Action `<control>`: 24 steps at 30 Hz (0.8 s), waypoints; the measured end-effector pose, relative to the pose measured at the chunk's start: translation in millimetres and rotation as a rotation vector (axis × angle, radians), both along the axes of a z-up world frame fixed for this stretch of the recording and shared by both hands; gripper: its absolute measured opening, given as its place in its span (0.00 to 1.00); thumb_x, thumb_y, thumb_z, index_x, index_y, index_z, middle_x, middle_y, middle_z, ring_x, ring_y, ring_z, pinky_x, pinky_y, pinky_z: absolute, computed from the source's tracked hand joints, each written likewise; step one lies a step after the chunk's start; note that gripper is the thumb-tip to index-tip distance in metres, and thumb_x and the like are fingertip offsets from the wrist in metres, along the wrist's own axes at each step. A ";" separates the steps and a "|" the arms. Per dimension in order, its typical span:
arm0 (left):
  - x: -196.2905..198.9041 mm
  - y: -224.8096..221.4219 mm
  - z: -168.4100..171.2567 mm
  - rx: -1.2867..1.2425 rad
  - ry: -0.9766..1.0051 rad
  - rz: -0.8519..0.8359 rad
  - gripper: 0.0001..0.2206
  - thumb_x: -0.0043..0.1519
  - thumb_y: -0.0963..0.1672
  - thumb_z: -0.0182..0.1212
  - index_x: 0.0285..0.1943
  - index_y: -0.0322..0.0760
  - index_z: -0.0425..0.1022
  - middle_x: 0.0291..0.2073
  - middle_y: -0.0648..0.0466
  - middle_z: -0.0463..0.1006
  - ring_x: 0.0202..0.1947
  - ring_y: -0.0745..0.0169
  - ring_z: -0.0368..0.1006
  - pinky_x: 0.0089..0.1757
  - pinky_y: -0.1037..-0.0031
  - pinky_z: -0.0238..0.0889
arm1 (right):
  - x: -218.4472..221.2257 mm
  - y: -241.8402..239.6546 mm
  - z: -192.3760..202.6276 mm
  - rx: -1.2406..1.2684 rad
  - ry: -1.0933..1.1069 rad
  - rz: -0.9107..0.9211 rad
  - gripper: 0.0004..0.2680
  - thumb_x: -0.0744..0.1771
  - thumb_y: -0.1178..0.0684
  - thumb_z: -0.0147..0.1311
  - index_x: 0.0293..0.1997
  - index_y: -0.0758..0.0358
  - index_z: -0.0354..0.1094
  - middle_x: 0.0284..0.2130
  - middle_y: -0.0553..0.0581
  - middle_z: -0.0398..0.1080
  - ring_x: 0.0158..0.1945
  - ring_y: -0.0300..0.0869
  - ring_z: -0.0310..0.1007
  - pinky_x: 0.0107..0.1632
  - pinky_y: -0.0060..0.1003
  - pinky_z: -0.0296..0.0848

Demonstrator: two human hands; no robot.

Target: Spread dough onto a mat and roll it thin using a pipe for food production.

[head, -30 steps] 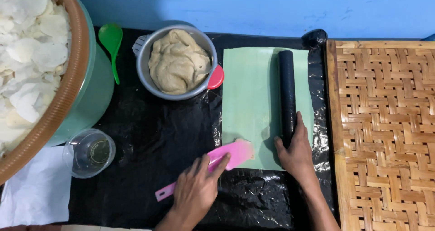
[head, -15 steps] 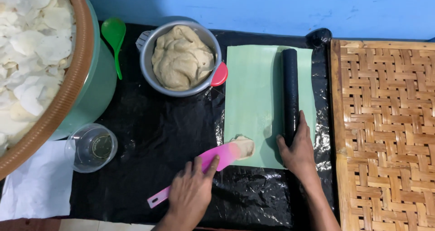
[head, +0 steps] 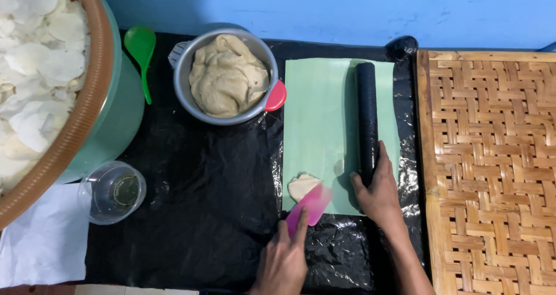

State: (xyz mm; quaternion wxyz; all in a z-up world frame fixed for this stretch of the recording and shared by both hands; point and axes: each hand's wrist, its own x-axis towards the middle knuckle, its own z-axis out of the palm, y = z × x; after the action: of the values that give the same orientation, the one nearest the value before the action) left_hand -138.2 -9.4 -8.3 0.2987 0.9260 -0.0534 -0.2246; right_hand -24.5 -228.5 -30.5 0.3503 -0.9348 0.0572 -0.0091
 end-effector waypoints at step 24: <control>-5.2 10.4 -31.3 0.070 -0.359 0.016 0.35 0.54 0.36 0.56 0.77 0.35 0.57 0.51 0.28 0.72 0.37 0.34 0.79 0.37 0.54 0.76 | -1.2 -3.6 3.0 0.097 0.001 -0.012 0.34 0.63 0.55 0.60 0.76 0.69 0.41 0.64 0.78 0.61 0.68 0.62 0.63 0.67 0.46 0.62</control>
State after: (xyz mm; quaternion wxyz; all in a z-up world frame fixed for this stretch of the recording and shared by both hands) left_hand -143.4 1.0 -39.6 0.2538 0.9614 -0.0905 -0.0550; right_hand -25.6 -232.1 -27.5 0.3951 -0.9164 0.0633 -0.0081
